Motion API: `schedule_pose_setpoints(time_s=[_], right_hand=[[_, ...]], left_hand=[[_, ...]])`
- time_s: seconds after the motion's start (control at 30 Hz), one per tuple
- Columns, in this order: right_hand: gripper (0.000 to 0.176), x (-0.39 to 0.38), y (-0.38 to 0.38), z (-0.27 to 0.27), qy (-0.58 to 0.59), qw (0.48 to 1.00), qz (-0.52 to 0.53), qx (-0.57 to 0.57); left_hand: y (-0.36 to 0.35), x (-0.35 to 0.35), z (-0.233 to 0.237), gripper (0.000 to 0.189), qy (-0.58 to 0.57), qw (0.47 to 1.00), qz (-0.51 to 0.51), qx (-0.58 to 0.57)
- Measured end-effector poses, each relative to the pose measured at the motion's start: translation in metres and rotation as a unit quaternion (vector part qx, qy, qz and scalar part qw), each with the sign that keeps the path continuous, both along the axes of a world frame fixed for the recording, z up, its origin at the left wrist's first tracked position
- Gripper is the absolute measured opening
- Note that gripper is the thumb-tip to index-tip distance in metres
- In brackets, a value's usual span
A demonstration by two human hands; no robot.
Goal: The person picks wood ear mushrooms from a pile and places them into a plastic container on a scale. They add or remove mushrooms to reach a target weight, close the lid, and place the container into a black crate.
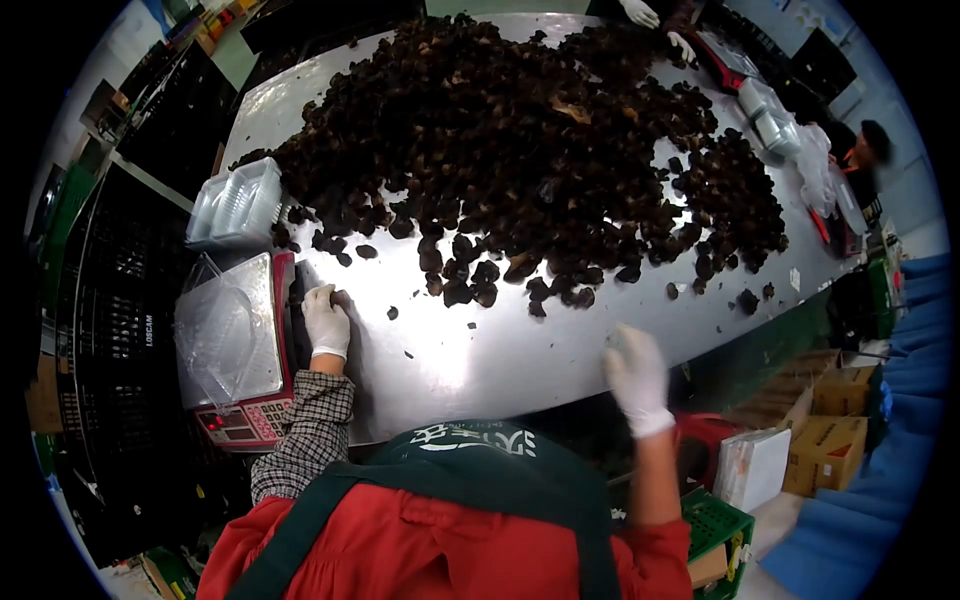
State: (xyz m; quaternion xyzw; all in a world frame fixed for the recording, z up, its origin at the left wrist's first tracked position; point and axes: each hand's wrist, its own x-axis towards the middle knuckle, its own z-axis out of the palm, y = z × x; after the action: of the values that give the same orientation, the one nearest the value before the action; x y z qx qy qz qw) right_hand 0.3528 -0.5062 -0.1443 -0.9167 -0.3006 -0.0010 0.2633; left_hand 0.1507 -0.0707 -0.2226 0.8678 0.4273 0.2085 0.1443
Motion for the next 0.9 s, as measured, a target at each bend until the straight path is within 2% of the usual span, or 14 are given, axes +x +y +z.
schedule_pose_setpoints(time_s=[0.07, 0.1, 0.17, 0.23, 0.3, 0.37, 0.4, 0.47, 0.57, 0.67, 0.7, 0.77, 0.83, 0.9], right_hand=[[0.041, -0.007, 0.074, 0.006, -0.027, 0.992, 0.121, 0.03], [0.041, -0.008, 0.108, 0.004, 0.016, 0.984, 0.175, 0.021], [0.046, -0.008, 0.167, -0.008, -0.046, 0.964, 0.257, 0.054], [0.05, -0.003, 0.211, -0.014, -0.068, 0.953, 0.296, -0.015], [0.043, 0.004, 0.235, -0.007, -0.02, 0.93, 0.329, -0.164], [0.031, 0.016, 0.242, -0.02, -0.037, 0.933, 0.326, -0.144], [0.019, 0.024, 0.243, -0.025, -0.048, 0.938, 0.317, -0.132], [0.013, 0.039, 0.234, -0.033, -0.029, 0.94, 0.319, -0.119], [0.008, 0.056, 0.227, -0.036, -0.013, 0.964, 0.264, -0.044], [0.009, 0.056, 0.238, -0.006, -0.031, 0.966, 0.252, 0.054], [0.01, 0.051, 0.243, -0.005, -0.051, 0.954, 0.289, 0.054], [0.012, 0.035, 0.252, -0.006, -0.094, 0.927, 0.359, 0.056], [0.018, 0.019, 0.259, -0.018, -0.124, 0.902, 0.407, -0.066], [0.014, 0.019, 0.262, -0.04, -0.138, 0.897, 0.41, -0.095]], left_hand=[[0.004, 0.002, 0.003, 0.033, -0.013, 1.0, -0.005, 0.022], [0.002, 0.007, 0.014, 0.034, -0.059, 0.998, -0.017, -0.021], [-0.014, 0.027, 0.047, 0.035, -0.149, 0.982, -0.04, -0.109], [-0.022, 0.057, 0.062, 0.034, -0.229, 0.963, -0.109, -0.096], [-0.023, 0.084, 0.065, 0.031, -0.22, 0.957, -0.127, -0.142], [-0.033, 0.098, 0.087, 0.031, -0.211, 0.949, -0.131, -0.195], [-0.036, 0.101, 0.093, 0.031, -0.275, 0.894, -0.104, -0.338], [-0.031, 0.103, 0.085, 0.032, -0.403, 0.721, -0.08, -0.559], [0.002, 0.091, 0.039, 0.034, -0.571, 0.401, -0.076, -0.712], [-0.002, 0.06, 0.063, 0.034, -0.614, 0.291, -0.08, -0.729], [-0.009, 0.051, 0.079, 0.036, -0.626, 0.315, -0.022, -0.713], [-0.007, 0.034, 0.079, 0.033, -0.623, 0.317, -0.016, -0.715], [-0.001, 0.028, 0.07, 0.024, -0.571, 0.406, 0.007, -0.713], [-0.011, 0.034, 0.073, 0.024, -0.506, 0.527, 0.046, -0.681]])
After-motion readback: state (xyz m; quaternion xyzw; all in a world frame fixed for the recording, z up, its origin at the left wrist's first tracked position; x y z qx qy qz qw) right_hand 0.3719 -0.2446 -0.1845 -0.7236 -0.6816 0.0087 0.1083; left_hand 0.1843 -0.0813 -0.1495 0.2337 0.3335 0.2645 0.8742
